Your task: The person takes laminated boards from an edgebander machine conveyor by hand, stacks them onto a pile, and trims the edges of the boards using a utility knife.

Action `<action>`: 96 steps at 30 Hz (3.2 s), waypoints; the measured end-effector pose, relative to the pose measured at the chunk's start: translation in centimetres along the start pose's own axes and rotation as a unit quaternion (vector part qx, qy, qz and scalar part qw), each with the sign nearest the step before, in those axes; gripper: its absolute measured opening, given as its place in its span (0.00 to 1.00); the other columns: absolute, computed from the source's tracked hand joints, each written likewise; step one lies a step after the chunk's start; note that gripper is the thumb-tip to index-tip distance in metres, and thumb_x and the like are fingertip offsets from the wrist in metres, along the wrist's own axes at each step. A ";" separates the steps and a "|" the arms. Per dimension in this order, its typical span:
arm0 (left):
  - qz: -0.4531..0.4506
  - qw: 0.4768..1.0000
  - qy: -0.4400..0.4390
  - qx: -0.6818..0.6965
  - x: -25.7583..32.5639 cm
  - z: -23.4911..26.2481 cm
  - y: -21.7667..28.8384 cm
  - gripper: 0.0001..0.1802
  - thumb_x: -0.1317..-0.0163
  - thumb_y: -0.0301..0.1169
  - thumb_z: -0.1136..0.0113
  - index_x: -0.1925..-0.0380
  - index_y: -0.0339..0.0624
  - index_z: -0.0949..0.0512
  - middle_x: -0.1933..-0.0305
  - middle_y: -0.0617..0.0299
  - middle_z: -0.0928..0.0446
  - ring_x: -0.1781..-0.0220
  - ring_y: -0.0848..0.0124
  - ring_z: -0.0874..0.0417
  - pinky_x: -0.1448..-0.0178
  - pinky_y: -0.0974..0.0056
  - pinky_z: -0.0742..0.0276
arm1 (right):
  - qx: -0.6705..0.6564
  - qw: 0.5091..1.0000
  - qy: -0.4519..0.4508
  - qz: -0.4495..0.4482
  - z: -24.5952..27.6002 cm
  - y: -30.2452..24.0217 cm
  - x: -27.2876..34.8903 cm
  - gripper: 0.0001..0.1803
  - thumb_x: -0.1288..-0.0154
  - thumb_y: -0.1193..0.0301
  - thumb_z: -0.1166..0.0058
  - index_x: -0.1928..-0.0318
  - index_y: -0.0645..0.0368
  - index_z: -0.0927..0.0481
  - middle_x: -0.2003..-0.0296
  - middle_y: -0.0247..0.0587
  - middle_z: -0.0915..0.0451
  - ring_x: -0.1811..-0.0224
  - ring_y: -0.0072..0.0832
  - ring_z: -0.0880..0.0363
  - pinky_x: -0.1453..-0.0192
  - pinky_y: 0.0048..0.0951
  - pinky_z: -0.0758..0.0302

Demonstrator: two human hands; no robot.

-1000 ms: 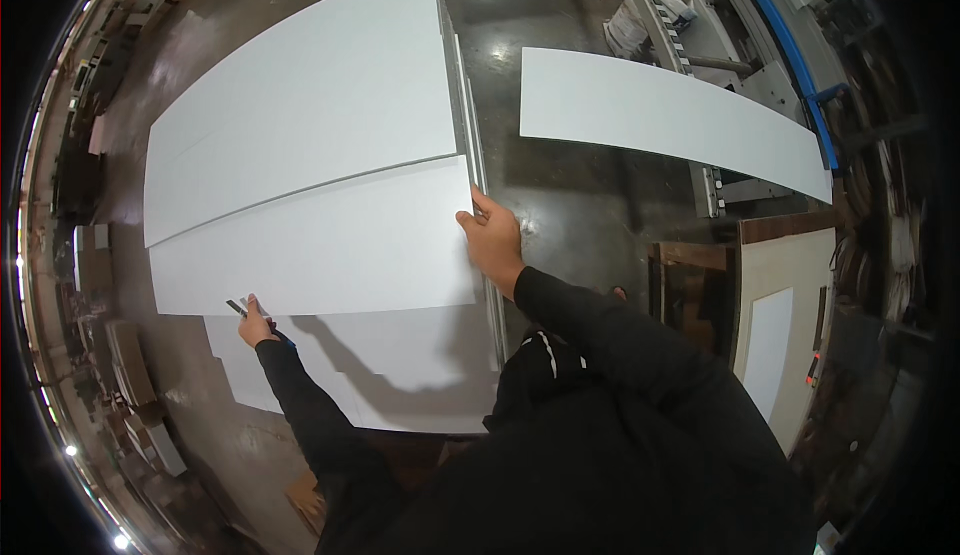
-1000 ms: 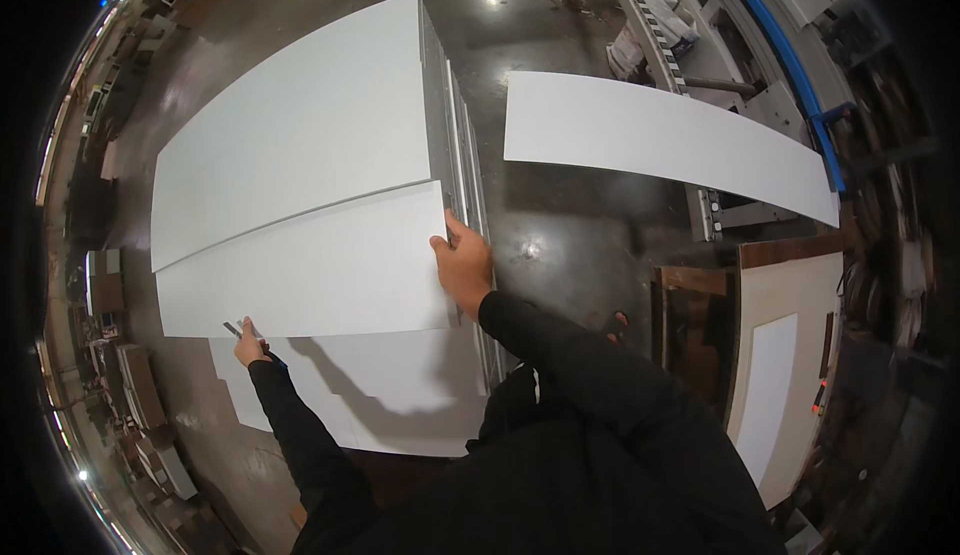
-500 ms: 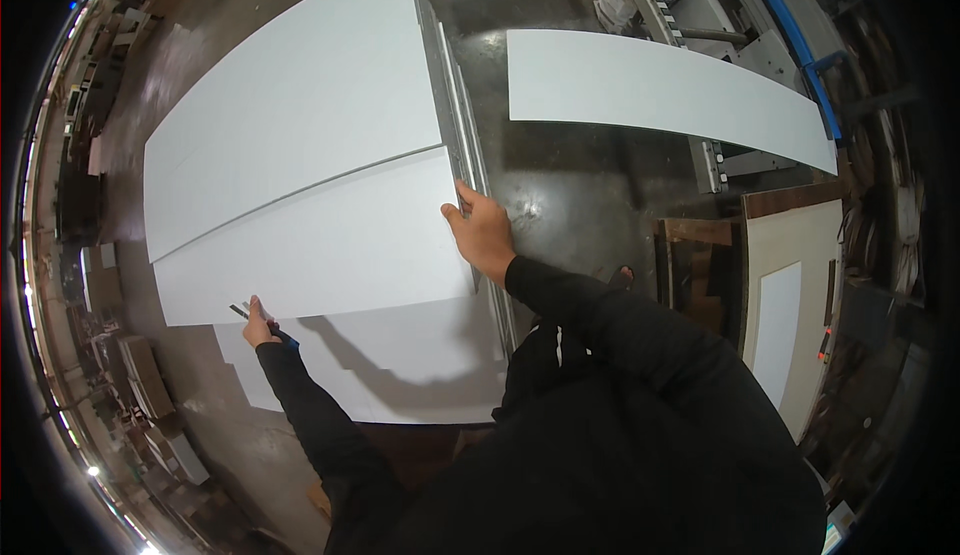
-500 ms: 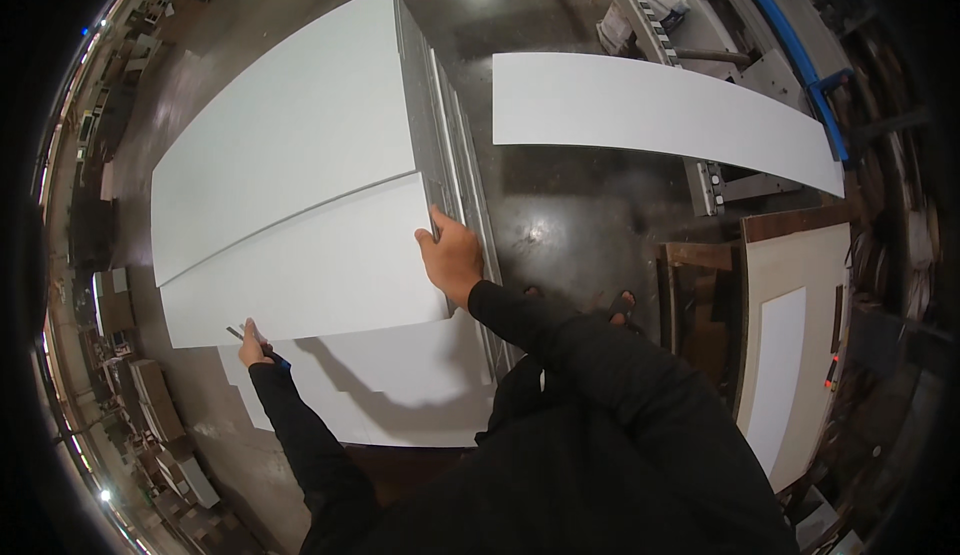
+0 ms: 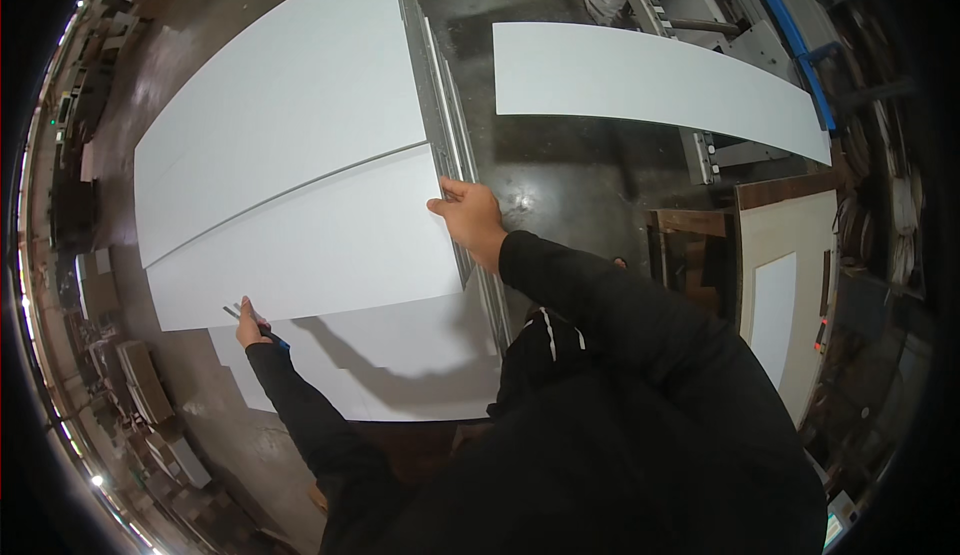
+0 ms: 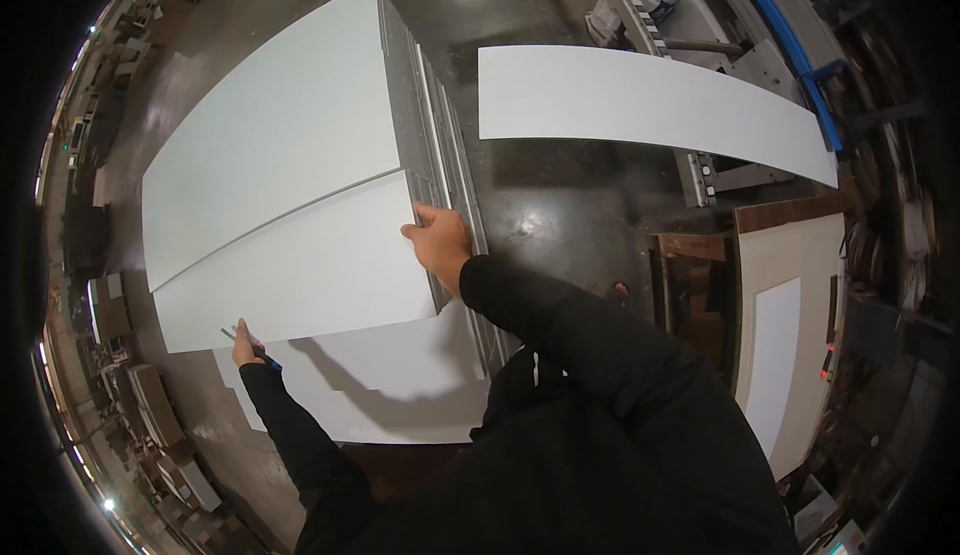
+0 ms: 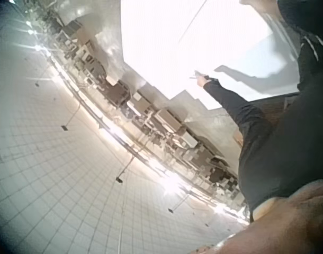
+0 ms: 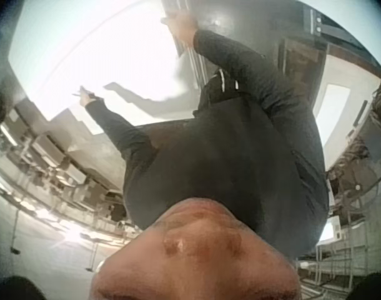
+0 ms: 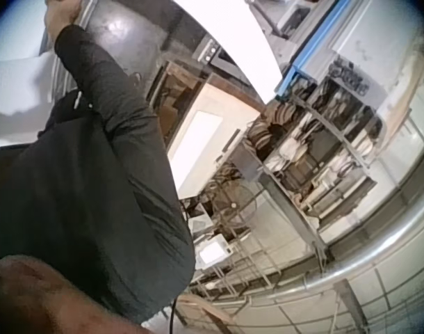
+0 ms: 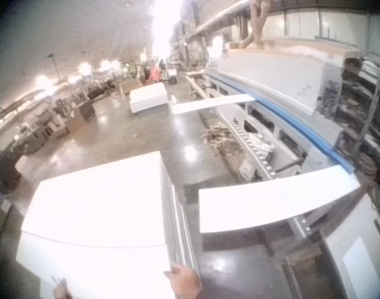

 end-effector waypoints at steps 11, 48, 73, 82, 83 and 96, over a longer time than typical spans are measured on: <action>0.000 1.000 -0.024 -0.002 -0.8 -0.4 0.3 0.20 0.43 0.45 0.25 0.66 0.40 0.20 0.86 0.66 0.36 0.88 0.72 0.36 0.82 0.66 0.39 | 0.010 0.999 -0.032 -0.034 0.5 -0.3 -0.6 0.28 0.36 0.71 0.37 0.36 0.64 0.23 0.45 0.55 0.17 0.44 0.40 0.16 0.40 0.33 0.23; -0.046 0.987 -0.050 -0.143 27.0 -10.6 -5.1 0.36 0.39 0.56 0.32 0.69 0.25 0.25 0.75 0.52 0.23 0.88 0.65 0.25 0.86 0.61 0.28 | 0.110 0.978 -0.161 0.070 20.2 8.0 7.1 0.20 0.29 0.58 0.40 0.48 0.59 0.15 0.53 0.48 0.13 0.51 0.35 0.14 0.45 0.34 0.20; 0.169 0.924 -0.338 0.053 54.2 -53.6 -14.1 0.41 0.33 0.60 0.40 0.35 0.37 0.32 0.41 0.50 0.19 0.80 0.78 0.33 0.70 0.66 0.29 | 0.479 0.697 0.532 0.032 106.7 2.9 -11.9 0.33 0.31 0.64 0.43 0.32 0.71 0.34 0.35 0.62 0.30 0.30 0.55 0.34 0.26 0.48 0.36; 0.186 0.908 -0.360 0.107 54.8 -56.6 -10.7 0.13 0.30 0.41 0.36 0.59 0.46 0.25 0.68 0.68 0.25 0.84 0.77 0.36 0.72 0.67 0.30 | 0.416 0.793 0.417 -0.157 107.8 2.1 -8.6 0.27 0.24 0.56 0.55 0.44 0.70 0.24 0.43 0.65 0.24 0.40 0.58 0.25 0.37 0.53 0.28; 0.183 0.910 -0.355 0.109 54.9 -55.8 -10.6 0.13 0.30 0.41 0.36 0.59 0.46 0.25 0.68 0.68 0.25 0.84 0.77 0.36 0.72 0.67 0.30 | 0.400 0.821 0.355 -0.200 110.1 4.2 -8.7 0.28 0.21 0.53 0.59 0.44 0.68 0.24 0.43 0.66 0.24 0.40 0.59 0.25 0.40 0.54 0.27; 0.101 0.925 -0.366 -0.035 66.3 -41.3 -10.5 0.17 0.33 0.43 0.32 0.70 0.41 0.23 0.78 0.65 0.25 0.82 0.76 0.27 0.78 0.70 0.34 | 0.540 0.710 0.377 -0.251 120.2 10.7 1.1 0.37 0.19 0.47 0.66 0.44 0.75 0.24 0.50 0.60 0.16 0.51 0.45 0.16 0.46 0.45 0.21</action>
Point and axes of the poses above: each hand's wrist, its own x-axis away from the middle knuckle, its own z-axis out of the back of the hand, y = z × x, the point moved 2 cm from there along -x, towards the middle knuckle
